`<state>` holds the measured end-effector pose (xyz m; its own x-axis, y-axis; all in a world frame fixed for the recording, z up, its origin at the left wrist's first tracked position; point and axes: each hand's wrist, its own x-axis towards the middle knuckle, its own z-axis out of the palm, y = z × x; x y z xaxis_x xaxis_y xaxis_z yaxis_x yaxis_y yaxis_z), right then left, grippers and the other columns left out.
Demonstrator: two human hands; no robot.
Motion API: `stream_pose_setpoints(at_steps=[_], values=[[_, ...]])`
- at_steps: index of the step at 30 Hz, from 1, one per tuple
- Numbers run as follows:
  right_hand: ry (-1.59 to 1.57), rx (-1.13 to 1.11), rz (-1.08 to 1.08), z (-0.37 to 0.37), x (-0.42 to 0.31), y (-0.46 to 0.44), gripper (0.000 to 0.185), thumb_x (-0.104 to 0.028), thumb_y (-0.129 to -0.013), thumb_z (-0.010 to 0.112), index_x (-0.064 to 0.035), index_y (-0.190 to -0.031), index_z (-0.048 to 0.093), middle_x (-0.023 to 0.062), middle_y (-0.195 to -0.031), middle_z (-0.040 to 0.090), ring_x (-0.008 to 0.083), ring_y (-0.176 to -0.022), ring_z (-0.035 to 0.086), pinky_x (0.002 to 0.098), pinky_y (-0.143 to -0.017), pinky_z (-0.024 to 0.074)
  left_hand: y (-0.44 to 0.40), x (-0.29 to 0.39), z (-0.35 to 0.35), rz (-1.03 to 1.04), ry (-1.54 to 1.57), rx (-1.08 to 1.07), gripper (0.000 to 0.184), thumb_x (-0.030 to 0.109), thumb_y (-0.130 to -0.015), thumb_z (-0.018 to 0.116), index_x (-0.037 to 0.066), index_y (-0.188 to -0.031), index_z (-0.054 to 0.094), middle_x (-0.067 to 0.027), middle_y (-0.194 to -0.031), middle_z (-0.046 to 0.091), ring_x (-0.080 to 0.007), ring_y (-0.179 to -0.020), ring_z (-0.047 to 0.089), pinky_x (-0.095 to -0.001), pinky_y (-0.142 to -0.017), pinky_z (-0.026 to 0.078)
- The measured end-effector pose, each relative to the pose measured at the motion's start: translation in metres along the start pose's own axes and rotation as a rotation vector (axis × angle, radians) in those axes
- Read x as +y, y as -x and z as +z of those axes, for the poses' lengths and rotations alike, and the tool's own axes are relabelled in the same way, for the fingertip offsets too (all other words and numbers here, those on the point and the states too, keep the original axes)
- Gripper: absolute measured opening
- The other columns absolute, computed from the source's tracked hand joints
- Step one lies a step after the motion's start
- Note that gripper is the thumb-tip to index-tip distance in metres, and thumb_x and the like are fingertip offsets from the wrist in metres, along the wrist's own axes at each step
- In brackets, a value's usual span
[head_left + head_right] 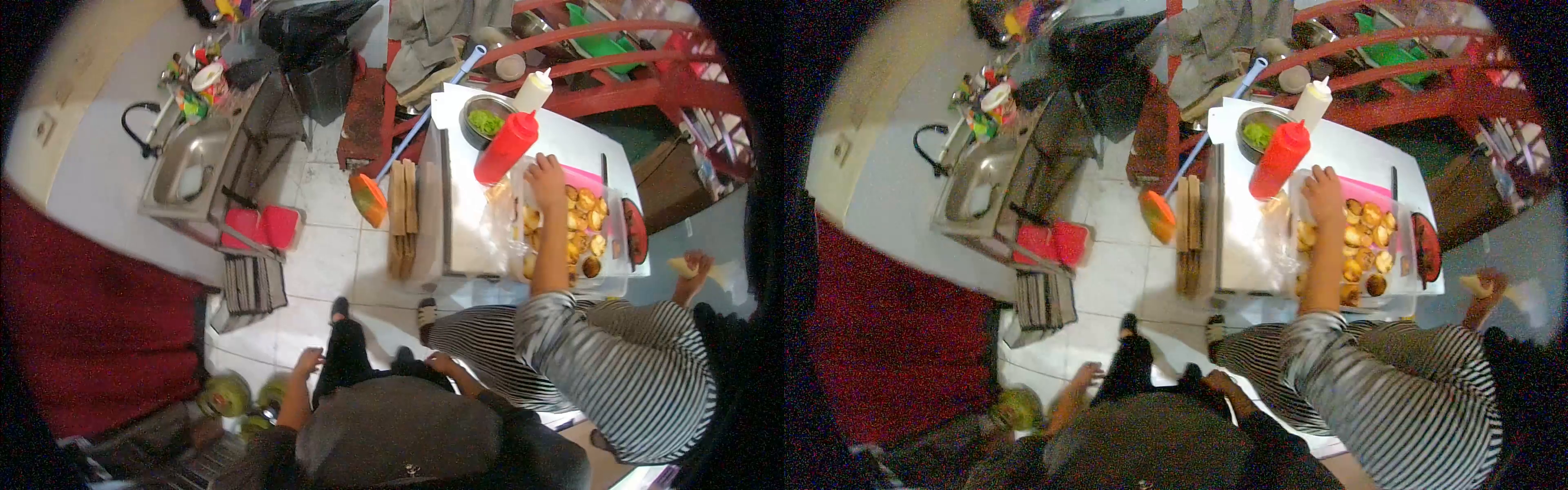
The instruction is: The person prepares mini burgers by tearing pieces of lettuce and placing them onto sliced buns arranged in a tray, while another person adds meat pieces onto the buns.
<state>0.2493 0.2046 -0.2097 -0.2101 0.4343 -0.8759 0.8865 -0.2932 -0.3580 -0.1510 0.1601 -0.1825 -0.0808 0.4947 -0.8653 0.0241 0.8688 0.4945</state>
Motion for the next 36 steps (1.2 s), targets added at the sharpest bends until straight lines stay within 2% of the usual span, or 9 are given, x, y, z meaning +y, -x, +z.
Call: stream_pose_setpoints(at_steps=[2,5,6,12,20,22,26,31,36], values=[[0.487,0.056,-0.346,0.023,0.01,-0.048,0.028,-0.027,-0.083,0.046,-0.0097,-0.1,0.061,0.0159,-0.1,0.059,0.0317,-0.096,0.054,0.0418,-0.083,0.0424,0.012,0.012,-0.029,-0.011,0.026,0.053,0.03,0.021,-0.079,0.056,0.003,-0.103,0.053,-0.0047,-0.091,0.059,-0.0218,-0.085,0.055,-0.0422,-0.072,0.045],[0.37,0.156,-0.133,0.058,0.01,-0.122,0.03,-0.021,-0.085,0.036,-0.0099,-0.099,0.06,0.0176,-0.097,0.059,0.0316,-0.093,0.056,0.0424,-0.078,0.0455,-0.055,-0.031,-0.1,-0.292,-0.077,0.059,0.038,0.033,-0.081,0.052,0.004,-0.106,0.053,-0.0099,-0.091,0.058,-0.02,-0.075,0.054,-0.0388,-0.061,0.045],[0.346,0.201,-0.191,0.047,-0.013,-0.11,0.031,-0.027,-0.085,0.04,-0.007,-0.096,0.06,0.0184,-0.095,0.059,0.0318,-0.09,0.057,0.0397,-0.077,0.046,-0.074,-0.043,-0.126,-0.085,-0.246,-0.018,0.037,0.034,-0.081,0.053,0.002,-0.1,0.053,-0.0099,-0.091,0.058,-0.0212,-0.069,0.054,-0.0373,-0.06,0.046],[-0.153,0.443,-0.055,-0.025,-0.15,-0.052,0.036,-0.032,-0.075,0.058,-0.0031,-0.097,0.059,0.0181,-0.098,0.059,0.0313,-0.09,0.057,0.038,-0.078,0.045,-0.089,0.013,-0.233,-0.556,-0.325,-0.031,0.046,0.043,-0.079,0.055,0.005,-0.104,0.05,-0.0108,-0.094,0.059,-0.0242,-0.077,0.06,-0.041,-0.068,0.045],[-0.575,0.321,-0.302,-0.091,-0.168,-0.024,0.042,-0.035,-0.081,0.055,-0.0045,-0.109,0.054,0.0122,-0.107,0.057,0.0227,-0.099,0.054,0.0315,-0.087,0.0401,-0.228,0.235,-0.153,0.658,-0.619,0.258,0.022,0.017,-0.079,0.048,0.004,-0.065,0.058,-0.0109,-0.055,0.053,-0.0216,-0.053,0.053,-0.0346,-0.05,0.041],[-0.391,0.296,-0.201,-0.144,-0.206,0.009,0.041,-0.037,-0.082,0.054,-0.0056,-0.108,0.055,0.0114,-0.107,0.057,0.0234,-0.096,0.055,0.0323,-0.085,0.041,-0.208,0.293,-0.089,0.517,-0.04,0.055,0.02,0.018,-0.083,0.05,0.001,-0.092,0.055,-0.0071,-0.076,0.055,-0.0174,-0.073,0.058,-0.0264,-0.061,0.045],[-0.331,0.319,-0.396,-0.21,-0.23,-0.007,0.036,-0.035,-0.082,0.053,-0.0063,-0.105,0.057,0.0131,-0.104,0.058,0.0253,-0.091,0.056,0.034,-0.079,0.0432,-0.167,0.36,-0.006,0.559,-0.436,-0.383,0.027,0.019,-0.083,0.053,0.0,-0.102,0.052,-0.0096,-0.086,0.057,-0.0182,-0.075,0.058,-0.0285,-0.067,0.046],[-0.363,0.615,-0.604,-0.292,-0.29,0.065,0.029,-0.027,-0.082,0.054,-0.0045,-0.1,0.058,0.0145,-0.093,0.058,0.0265,-0.084,0.057,0.0335,-0.073,0.045,-0.2,0.356,-0.038,0.461,-0.864,-0.359,0.042,0.032,-0.078,0.057,-0.001,-0.103,0.052,-0.0111,-0.09,0.059,-0.0215,-0.075,0.058,-0.0334,-0.068,0.044],[-0.397,0.939,-0.511,-0.341,-0.324,0.11,0.02,-0.017,-0.078,0.055,-0.0037,-0.093,0.059,0.0169,-0.087,0.056,0.0322,-0.081,0.056,0.0381,-0.074,0.0452,-0.251,0.346,-0.125,-0.095,-0.627,-0.204,0.035,0.028,-0.078,0.055,-0.001,-0.097,0.054,-0.0121,-0.081,0.059,-0.0227,-0.07,0.056,-0.0368,-0.058,0.044]])
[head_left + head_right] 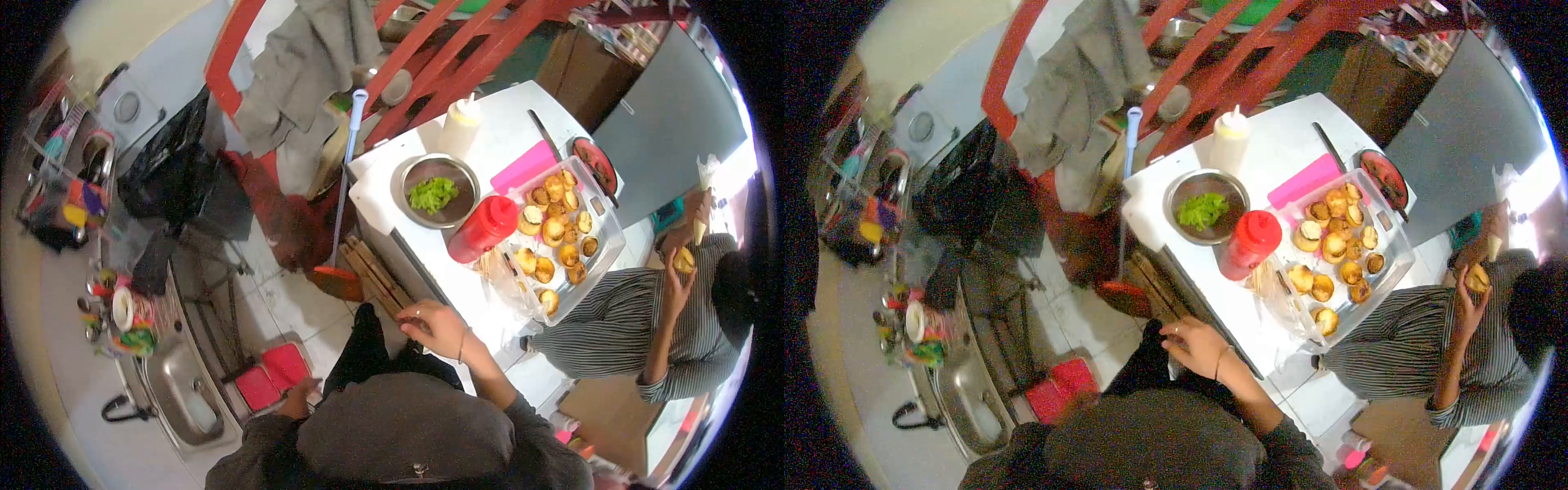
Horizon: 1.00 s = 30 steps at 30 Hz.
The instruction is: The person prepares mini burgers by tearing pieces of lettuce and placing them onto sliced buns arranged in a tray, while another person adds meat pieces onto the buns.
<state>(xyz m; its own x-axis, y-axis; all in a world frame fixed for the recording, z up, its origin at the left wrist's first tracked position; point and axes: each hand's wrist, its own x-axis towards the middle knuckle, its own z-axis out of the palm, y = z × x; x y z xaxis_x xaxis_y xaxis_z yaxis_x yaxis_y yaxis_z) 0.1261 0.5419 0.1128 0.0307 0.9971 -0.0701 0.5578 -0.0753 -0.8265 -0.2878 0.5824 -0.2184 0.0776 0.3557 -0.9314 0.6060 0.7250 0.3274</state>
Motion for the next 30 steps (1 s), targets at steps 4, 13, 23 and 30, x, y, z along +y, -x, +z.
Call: stream_pose_setpoints(at_steps=[4,13,23,30], values=[[0.229,0.582,-0.008,-0.033,-0.023,-0.057,0.017,-0.004,-0.074,0.057,-0.0041,-0.091,0.058,0.0142,-0.082,0.053,0.0265,-0.067,0.056,0.0347,-0.06,0.0453,-0.016,0.026,-0.05,-0.037,-0.056,-0.03,0.035,0.027,-0.078,0.055,-0.002,-0.098,0.053,-0.0114,-0.081,0.058,-0.0212,-0.069,0.056,-0.0351,-0.058,0.044],[0.542,0.636,0.439,-0.059,0.035,-0.154,0.016,-0.009,-0.074,0.055,-0.0031,-0.088,0.06,0.0202,-0.101,0.051,0.0367,-0.08,0.057,0.0398,-0.076,0.0461,-0.054,0.216,-0.066,0.467,-0.103,-0.039,0.034,0.026,-0.079,0.056,-0.002,-0.098,0.052,-0.0091,-0.082,0.057,-0.0179,-0.069,0.055,-0.03,-0.057,0.045],[-0.666,0.53,0.288,-0.028,-0.035,-0.079,0.015,-0.011,-0.079,0.061,-0.0004,-0.088,0.056,-0.0015,-0.073,0.056,0.0046,-0.066,0.049,0.0198,-0.059,0.0405,0.125,0.411,0.012,0.818,-0.203,-0.531,0.023,0.015,-0.083,0.054,-0.001,-0.099,0.054,-0.0079,-0.095,0.058,-0.015,-0.09,0.055,-0.0266,-0.075,0.043],[-0.318,0.496,0.36,0.004,-0.035,-0.055,0.017,-0.016,-0.075,0.063,-0.002,-0.084,0.06,0.007,-0.064,0.056,0.0123,-0.058,0.052,0.0255,-0.056,0.0423,0.191,0.428,0.07,0.941,-0.485,-1.088,0.03,0.012,-0.075,0.066,0.003,-0.101,0.054,-0.007,-0.102,0.055,-0.0125,-0.09,0.054,-0.0248,-0.079,0.042]])
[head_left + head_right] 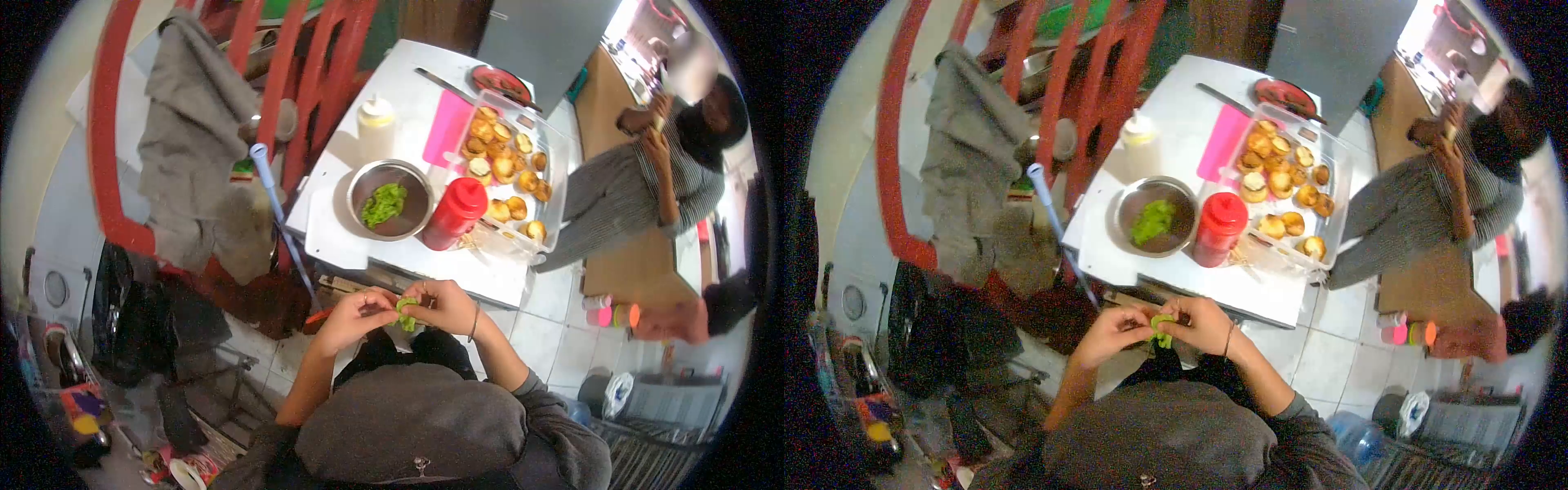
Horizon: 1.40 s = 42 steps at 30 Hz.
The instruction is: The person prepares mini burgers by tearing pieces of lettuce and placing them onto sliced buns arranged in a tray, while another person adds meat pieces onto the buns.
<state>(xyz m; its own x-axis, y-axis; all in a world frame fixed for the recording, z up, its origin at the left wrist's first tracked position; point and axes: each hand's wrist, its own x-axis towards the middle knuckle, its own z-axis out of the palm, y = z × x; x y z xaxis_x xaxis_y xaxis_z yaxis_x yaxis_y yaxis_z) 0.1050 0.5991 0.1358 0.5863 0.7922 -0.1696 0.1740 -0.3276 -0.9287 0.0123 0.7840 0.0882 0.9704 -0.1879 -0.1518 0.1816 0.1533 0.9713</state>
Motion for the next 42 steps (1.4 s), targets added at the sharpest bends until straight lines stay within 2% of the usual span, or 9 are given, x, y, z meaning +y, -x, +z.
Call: stream_pose_setpoints(at_steps=[1,5,12,17,21,25,27,34,42], values=[[-0.023,0.048,-0.05,-0.002,0.007,0.006,0.012,-0.011,-0.077,0.063,-0.0021,-0.085,0.06,-0.0013,-0.064,0.055,0.0027,-0.055,0.046,0.0196,-0.049,0.0385,-0.003,-0.002,0.004,0.031,-0.012,0.008,0.032,0.012,-0.073,0.068,0.004,-0.101,0.054,-0.007,-0.101,0.055,-0.0131,-0.091,0.054,-0.0253,-0.08,0.042],[0.039,0.12,0.001,-0.015,0.012,0.032,0.011,-0.011,-0.077,0.063,-0.0018,-0.083,0.061,0.0005,-0.065,0.057,0.0047,-0.054,0.048,0.02,-0.049,0.0383,-0.022,0.011,0.029,0.26,-0.246,0.013,0.026,0.014,-0.068,0.072,0.002,-0.087,0.059,-0.008,-0.1,0.055,-0.0185,-0.094,0.053,-0.0301,-0.083,0.04],[-0.149,-0.01,0.06,-0.057,0.044,0.053,0.012,-0.007,-0.077,0.062,-0.0014,-0.087,0.059,0.001,-0.071,0.058,0.0054,-0.06,0.051,0.0195,-0.053,0.0413,-0.058,-0.002,0.06,0.223,-0.264,-0.072,0.011,0.007,-0.071,0.067,0.002,-0.079,0.06,-0.0088,-0.097,0.057,-0.0189,-0.094,0.054,-0.0297,-0.082,0.04],[-0.142,-0.106,0.052,-0.138,0.037,0.06,0.014,-0.008,-0.074,0.063,-0.0001,-0.085,0.06,0.0095,-0.076,0.06,0.0161,-0.067,0.057,0.0274,-0.062,0.045,-0.077,-0.002,0.096,0.118,-0.071,0.127,0.015,0.006,-0.077,0.061,0.003,-0.091,0.058,-0.0069,-0.101,0.056,-0.0154,-0.095,0.053,-0.029,-0.084,0.04],[-0.006,0.179,0.06,-0.227,0.059,0.052,0.012,-0.001,-0.074,0.058,-0.0005,-0.086,0.061,0.0076,-0.085,0.06,0.0148,-0.074,0.059,0.0251,-0.065,0.0477,-0.079,-0.017,0.108,-0.023,-0.042,0.313,0.024,0.01,-0.081,0.058,0.003,-0.103,0.053,-0.0057,-0.101,0.055,-0.0136,-0.093,0.053,-0.028,-0.083,0.041],[0.709,0.388,0.098,-0.284,0.086,-0.016,0.011,-0.009,-0.074,0.059,0.0012,-0.08,0.06,0.0131,-0.072,0.062,0.0148,-0.059,0.055,0.0273,-0.056,0.0443,-0.065,-0.044,0.111,-0.134,-0.011,0.588,0.024,0.012,-0.082,0.057,0.003,-0.104,0.051,-0.0053,-0.1,0.056,-0.0123,-0.092,0.053,-0.0265,-0.08,0.042],[0.584,0.335,0.007,-0.29,0.087,-0.053,0.018,-0.012,-0.07,0.062,0.0002,-0.083,0.059,0.0174,-0.071,0.059,0.0287,-0.064,0.058,0.0353,-0.059,0.0447,-0.058,-0.04,0.116,-0.171,0.011,0.684,0.024,0.011,-0.082,0.057,0.003,-0.104,0.052,-0.0049,-0.099,0.056,-0.0123,-0.09,0.052,-0.0256,-0.079,0.041],[0.231,0.097,0.02,-0.27,0.122,-0.157,0.018,-0.006,-0.069,0.068,-0.0016,-0.082,0.057,0.0019,-0.07,0.057,0.0082,-0.062,0.052,0.0214,-0.053,0.0428,-0.045,-0.057,0.11,-0.169,0.057,0.766,0.027,0.014,-0.082,0.057,0.003,-0.106,0.051,-0.0049,-0.101,0.056,-0.0127,-0.09,0.051,-0.0254,-0.078,0.041],[0.575,0.209,0.009,-0.264,0.149,-0.178,0.027,-0.01,-0.061,0.073,-0.0005,-0.082,0.058,0.0067,-0.071,0.06,0.0133,-0.063,0.058,0.0255,-0.057,0.0464,-0.041,-0.056,0.103,-0.174,0.023,0.77,0.028,0.015,-0.082,0.058,0.003,-0.107,0.051,-0.0065,-0.101,0.056,-0.0139,-0.09,0.052,-0.0263,-0.078,0.042]])
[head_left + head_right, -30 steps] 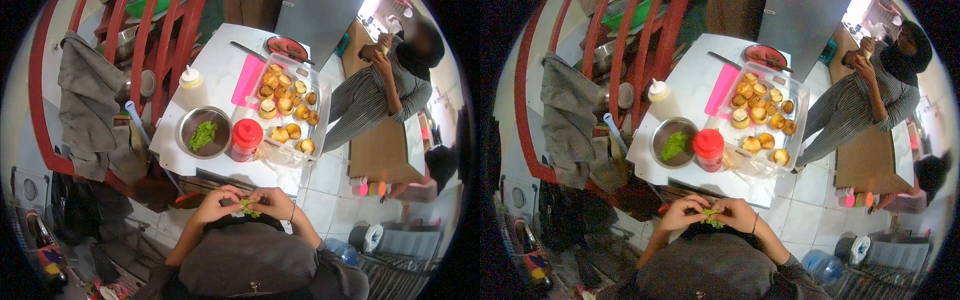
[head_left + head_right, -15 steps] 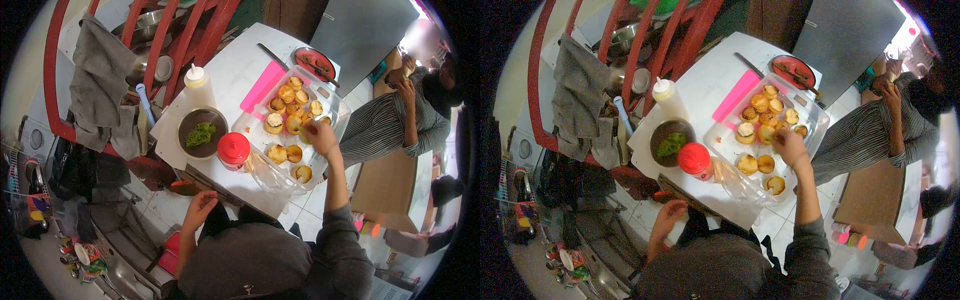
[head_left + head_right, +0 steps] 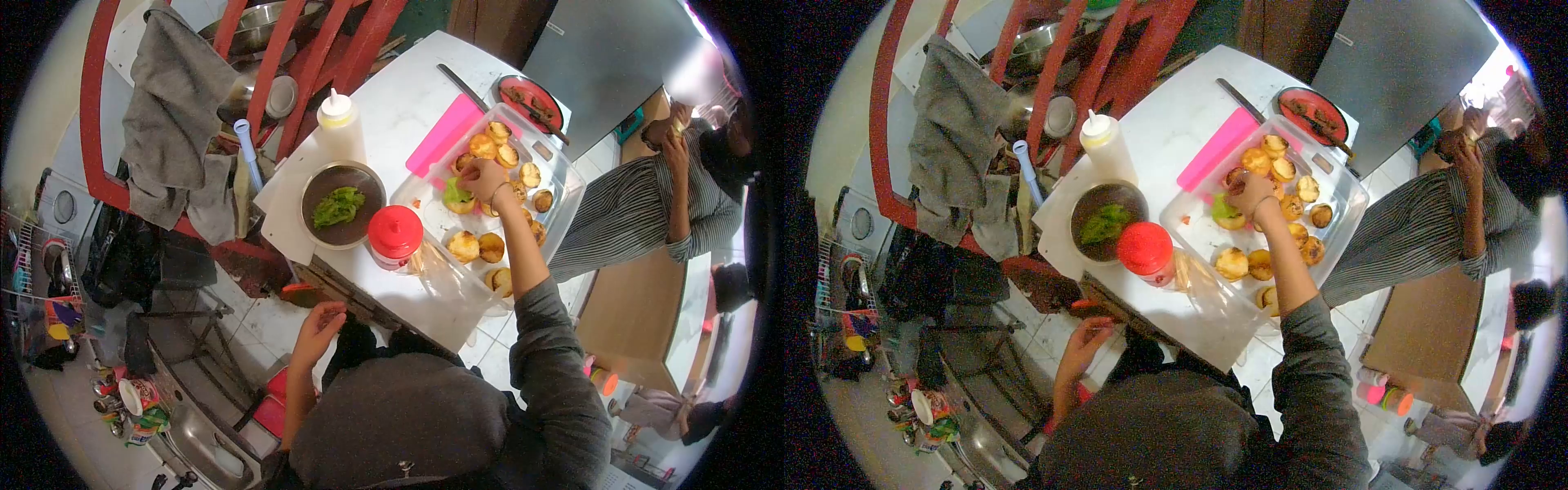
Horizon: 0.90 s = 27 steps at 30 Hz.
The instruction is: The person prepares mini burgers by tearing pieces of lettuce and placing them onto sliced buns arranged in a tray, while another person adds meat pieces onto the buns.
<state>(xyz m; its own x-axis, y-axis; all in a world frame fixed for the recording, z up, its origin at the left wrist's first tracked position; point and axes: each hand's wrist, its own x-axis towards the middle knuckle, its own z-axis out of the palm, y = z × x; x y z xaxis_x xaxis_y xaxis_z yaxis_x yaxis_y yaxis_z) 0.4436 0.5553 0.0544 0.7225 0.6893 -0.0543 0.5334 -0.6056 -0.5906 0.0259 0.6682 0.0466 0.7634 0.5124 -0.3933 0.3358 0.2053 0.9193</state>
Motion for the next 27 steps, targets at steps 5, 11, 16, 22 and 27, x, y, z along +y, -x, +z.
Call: stream_pose_setpoints(at_steps=[5,11,16,22,27], values=[[0.162,0.095,0.087,-0.006,-0.008,0.008,0.031,-0.013,-0.058,0.075,-0.0005,-0.081,0.059,0.0098,-0.072,0.061,0.018,-0.067,0.06,0.0286,-0.061,0.0478,-0.006,-0.001,-0.009,0.015,-0.051,-0.036,0.029,0.017,-0.082,0.058,0.002,-0.106,0.051,-0.0069,-0.102,0.056,-0.0147,-0.089,0.053,-0.0273,-0.078,0.042],[0.188,0.143,0.06,-0.011,-0.014,0.017,0.026,-0.013,-0.06,0.073,-0.0031,-0.081,0.06,0.0124,-0.073,0.061,0.0232,-0.068,0.06,0.0311,-0.063,0.0478,-0.009,-0.004,-0.019,0.042,-0.062,-0.031,0.029,0.018,-0.082,0.057,0.002,-0.106,0.052,-0.0065,-0.102,0.057,-0.0148,-0.09,0.052,-0.0275,-0.079,0.041],[0.304,0.175,0.027,-0.014,-0.017,0.026,0.019,-0.014,-0.066,0.067,-0.0094,-0.084,0.064,0.0142,-0.078,0.059,0.0278,-0.074,0.058,0.0357,-0.069,0.0466,-0.01,-0.003,-0.023,0.048,-0.053,-0.026,0.028,0.018,-0.082,0.057,0.003,-0.105,0.052,-0.0061,-0.102,0.057,-0.0137,-0.09,0.052,-0.0267,-0.08,0.04],[0.376,0.136,-0.201,-0.007,-0.004,0.032,0.017,-0.009,-0.068,0.059,-0.011,-0.084,0.065,0.0149,-0.086,0.055,0.0296,-0.081,0.053,0.0381,-0.074,0.0435,-0.013,-0.001,-0.026,0.041,-0.05,-0.023,0.027,0.017,-0.082,0.057,0.003,-0.104,0.052,-0.0046,-0.098,0.056,-0.0126,-0.089,0.051,-0.0261,-0.08,0.04],[0.172,0.232,-0.141,-0.04,-0.029,0.07,0.023,-0.006,-0.068,0.058,-0.0089,-0.091,0.063,0.0139,-0.086,0.053,0.026,-0.075,0.054,0.034,-0.07,0.0444,-0.014,-0.001,-0.035,0.067,-0.053,-0.018,0.026,0.017,-0.083,0.057,0.003,-0.105,0.052,-0.0048,-0.098,0.056,-0.0126,-0.089,0.051,-0.0265,-0.08,0.04]])
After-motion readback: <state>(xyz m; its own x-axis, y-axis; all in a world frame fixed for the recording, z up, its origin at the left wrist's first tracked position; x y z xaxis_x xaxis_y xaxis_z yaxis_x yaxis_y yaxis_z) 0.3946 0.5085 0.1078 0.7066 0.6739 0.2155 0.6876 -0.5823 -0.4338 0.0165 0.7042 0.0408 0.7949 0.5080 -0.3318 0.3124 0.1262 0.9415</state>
